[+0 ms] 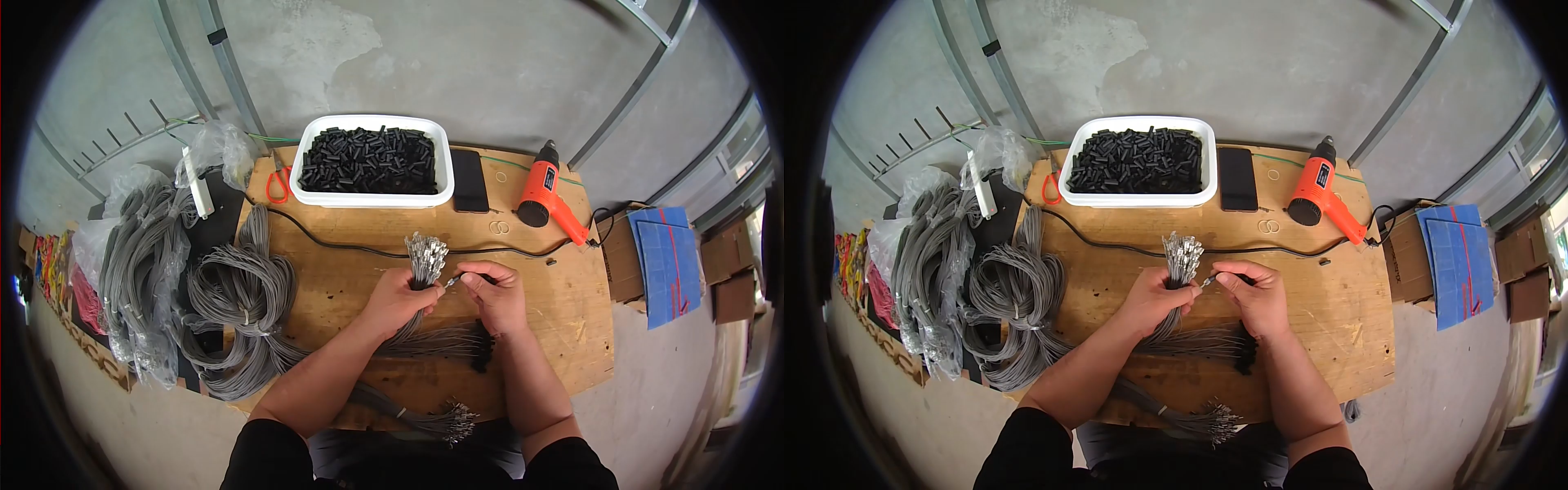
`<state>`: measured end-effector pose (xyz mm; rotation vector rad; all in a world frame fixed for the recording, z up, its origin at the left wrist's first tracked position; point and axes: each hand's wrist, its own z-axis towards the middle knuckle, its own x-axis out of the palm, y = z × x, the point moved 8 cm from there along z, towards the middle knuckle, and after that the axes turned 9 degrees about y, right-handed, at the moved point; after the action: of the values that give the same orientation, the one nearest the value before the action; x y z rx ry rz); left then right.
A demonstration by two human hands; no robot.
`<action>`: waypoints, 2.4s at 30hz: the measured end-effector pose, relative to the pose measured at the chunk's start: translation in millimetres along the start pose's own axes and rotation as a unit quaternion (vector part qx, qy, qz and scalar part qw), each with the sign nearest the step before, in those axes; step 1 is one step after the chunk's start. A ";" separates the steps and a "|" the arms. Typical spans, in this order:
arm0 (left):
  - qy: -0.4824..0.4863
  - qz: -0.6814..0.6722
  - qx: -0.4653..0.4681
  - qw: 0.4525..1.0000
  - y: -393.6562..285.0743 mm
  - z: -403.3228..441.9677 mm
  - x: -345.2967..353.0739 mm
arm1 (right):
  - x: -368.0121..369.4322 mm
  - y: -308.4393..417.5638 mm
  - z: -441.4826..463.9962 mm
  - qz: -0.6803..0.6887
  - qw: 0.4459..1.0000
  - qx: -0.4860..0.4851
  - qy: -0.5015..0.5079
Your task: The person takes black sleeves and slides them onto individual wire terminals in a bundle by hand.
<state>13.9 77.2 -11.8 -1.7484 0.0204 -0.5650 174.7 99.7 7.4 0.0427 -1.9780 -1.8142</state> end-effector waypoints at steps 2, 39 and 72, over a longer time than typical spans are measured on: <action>-0.001 -0.002 -0.004 1.000 0.2 -0.9 0.2 | -2.1 1.1 0.4 -0.042 0.999 -0.025 0.002; 0.018 -0.026 0.001 1.000 4.3 0.9 3.3 | -11.3 -4.0 5.0 0.039 0.999 0.002 -0.009; 0.024 -0.001 0.004 1.000 2.0 1.3 3.7 | 3.5 -16.3 1.0 0.149 0.976 0.131 0.093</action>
<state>18.2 76.7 -12.5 -1.7276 0.0494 -0.6070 166.7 97.3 -7.0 -0.0024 -1.9559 -1.3085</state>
